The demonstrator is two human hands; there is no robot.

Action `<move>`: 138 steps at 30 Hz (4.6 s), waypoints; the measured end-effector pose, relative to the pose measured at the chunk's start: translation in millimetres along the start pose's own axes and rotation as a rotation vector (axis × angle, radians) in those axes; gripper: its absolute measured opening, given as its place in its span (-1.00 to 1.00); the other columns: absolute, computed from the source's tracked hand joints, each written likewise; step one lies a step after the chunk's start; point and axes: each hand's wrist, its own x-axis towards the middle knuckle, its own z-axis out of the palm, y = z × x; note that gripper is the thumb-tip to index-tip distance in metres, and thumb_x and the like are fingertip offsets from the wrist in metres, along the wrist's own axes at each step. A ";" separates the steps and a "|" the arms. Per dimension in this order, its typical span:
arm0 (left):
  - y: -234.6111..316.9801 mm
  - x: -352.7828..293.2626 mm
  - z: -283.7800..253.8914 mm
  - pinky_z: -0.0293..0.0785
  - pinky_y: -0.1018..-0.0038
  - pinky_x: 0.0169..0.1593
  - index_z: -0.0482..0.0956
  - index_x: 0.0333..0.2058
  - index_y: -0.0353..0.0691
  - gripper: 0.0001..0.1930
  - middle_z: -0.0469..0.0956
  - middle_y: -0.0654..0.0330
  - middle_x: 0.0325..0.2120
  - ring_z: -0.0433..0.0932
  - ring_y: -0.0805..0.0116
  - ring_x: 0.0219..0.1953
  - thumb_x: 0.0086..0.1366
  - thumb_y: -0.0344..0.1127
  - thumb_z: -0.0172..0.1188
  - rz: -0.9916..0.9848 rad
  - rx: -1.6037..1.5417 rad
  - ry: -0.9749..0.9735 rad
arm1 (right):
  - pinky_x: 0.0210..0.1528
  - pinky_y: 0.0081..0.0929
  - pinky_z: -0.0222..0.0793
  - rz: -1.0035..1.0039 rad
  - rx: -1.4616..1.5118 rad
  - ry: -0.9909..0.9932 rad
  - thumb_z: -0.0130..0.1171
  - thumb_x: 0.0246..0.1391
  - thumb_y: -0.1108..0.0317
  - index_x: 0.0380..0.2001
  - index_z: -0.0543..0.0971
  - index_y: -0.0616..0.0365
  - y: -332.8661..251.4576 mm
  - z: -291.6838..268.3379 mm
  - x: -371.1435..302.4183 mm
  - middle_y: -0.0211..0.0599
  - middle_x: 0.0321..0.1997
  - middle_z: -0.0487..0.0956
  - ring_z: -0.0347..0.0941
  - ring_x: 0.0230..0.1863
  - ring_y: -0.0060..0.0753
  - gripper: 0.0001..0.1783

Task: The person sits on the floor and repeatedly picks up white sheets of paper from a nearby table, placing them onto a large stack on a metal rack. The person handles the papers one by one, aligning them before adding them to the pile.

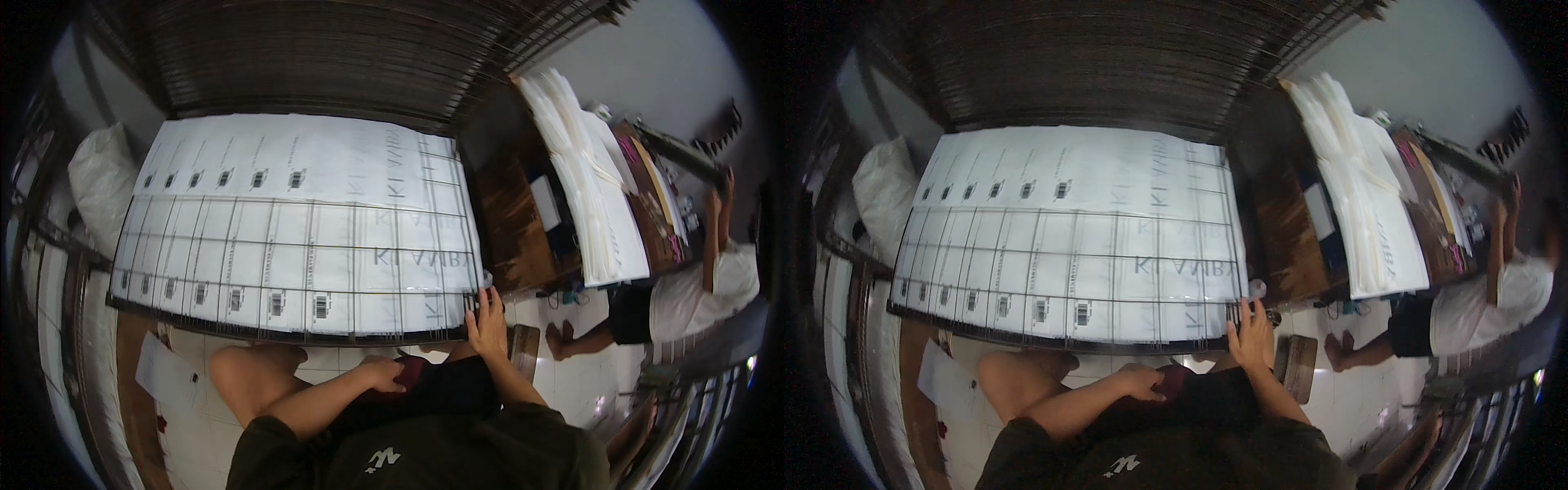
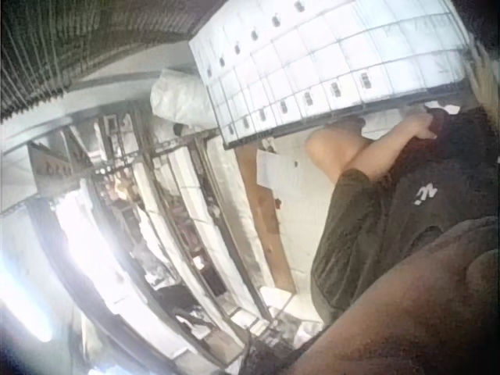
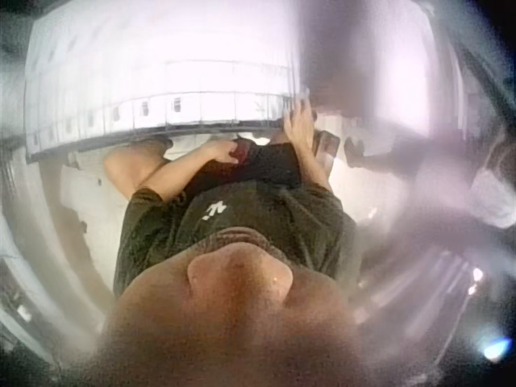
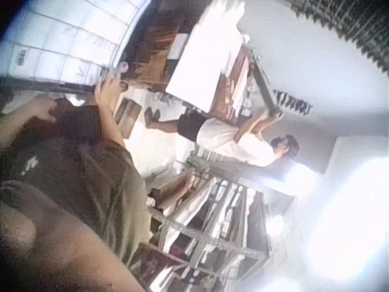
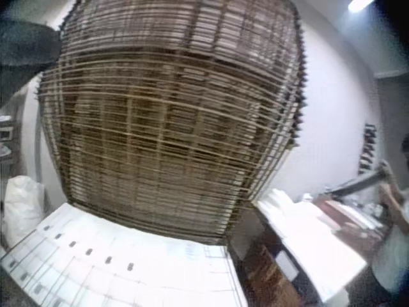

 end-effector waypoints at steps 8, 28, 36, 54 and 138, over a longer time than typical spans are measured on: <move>-7.4 9.6 0.2 0.43 0.24 -0.15 0.49 -0.29 -0.18 -0.48 0.56 0.08 -0.33 0.53 0.10 -0.17 0.07 0.21 0.17 0.045 -0.055 0.135 | 0.20 -0.03 0.01 -0.018 -0.051 0.126 -0.01 0.11 0.12 0.24 0.18 0.12 5.0 2.1 -2.7 0.19 0.22 0.13 0.07 0.22 0.21 -0.35; -10.3 2.5 -1.0 0.45 0.26 -0.24 0.52 -0.27 -0.16 -0.46 0.58 0.11 -0.46 0.57 0.12 -0.30 0.06 0.24 0.17 0.064 -0.090 0.197 | 0.33 -0.17 -0.01 0.199 1.658 1.206 -0.05 0.00 -0.40 0.33 -0.33 0.03 46.9 -250.6 188.9 0.04 0.38 -0.12 -0.09 0.38 -0.02 0.12; -18.2 -2.7 1.2 0.46 0.20 -0.19 0.50 -0.29 -0.16 -0.48 0.59 0.07 -0.41 0.56 0.05 -0.23 0.06 0.23 0.16 0.049 -0.035 0.242 | 0.24 -0.07 0.15 0.362 1.680 1.245 0.13 -0.18 -0.42 0.31 -0.43 0.06 10.4 -230.8 250.7 -0.07 0.40 -0.21 -0.19 0.40 -0.02 0.33; -13.4 1.8 8.4 0.44 0.13 -0.10 0.50 -0.12 -0.12 -0.41 0.56 0.00 -0.23 0.52 -0.02 -0.11 0.06 0.24 0.15 0.006 -0.009 0.187 | -0.10 -0.49 0.39 -0.219 1.035 0.639 0.06 -0.07 0.67 0.12 0.06 0.08 -159.6 -310.8 230.9 -0.10 -0.08 0.38 0.39 -0.11 -0.32 -0.32; -7.9 8.0 4.5 0.41 0.20 -0.14 0.48 -0.19 -0.17 -0.44 0.55 0.04 -0.24 0.52 0.06 -0.14 0.08 0.23 0.14 -0.004 -0.024 0.006 | 0.35 0.05 -0.24 0.381 0.352 -0.724 0.35 -0.27 -0.24 0.32 -0.38 0.15 26.7 -84.3 -150.4 0.43 0.33 -0.31 -0.40 0.37 0.44 0.40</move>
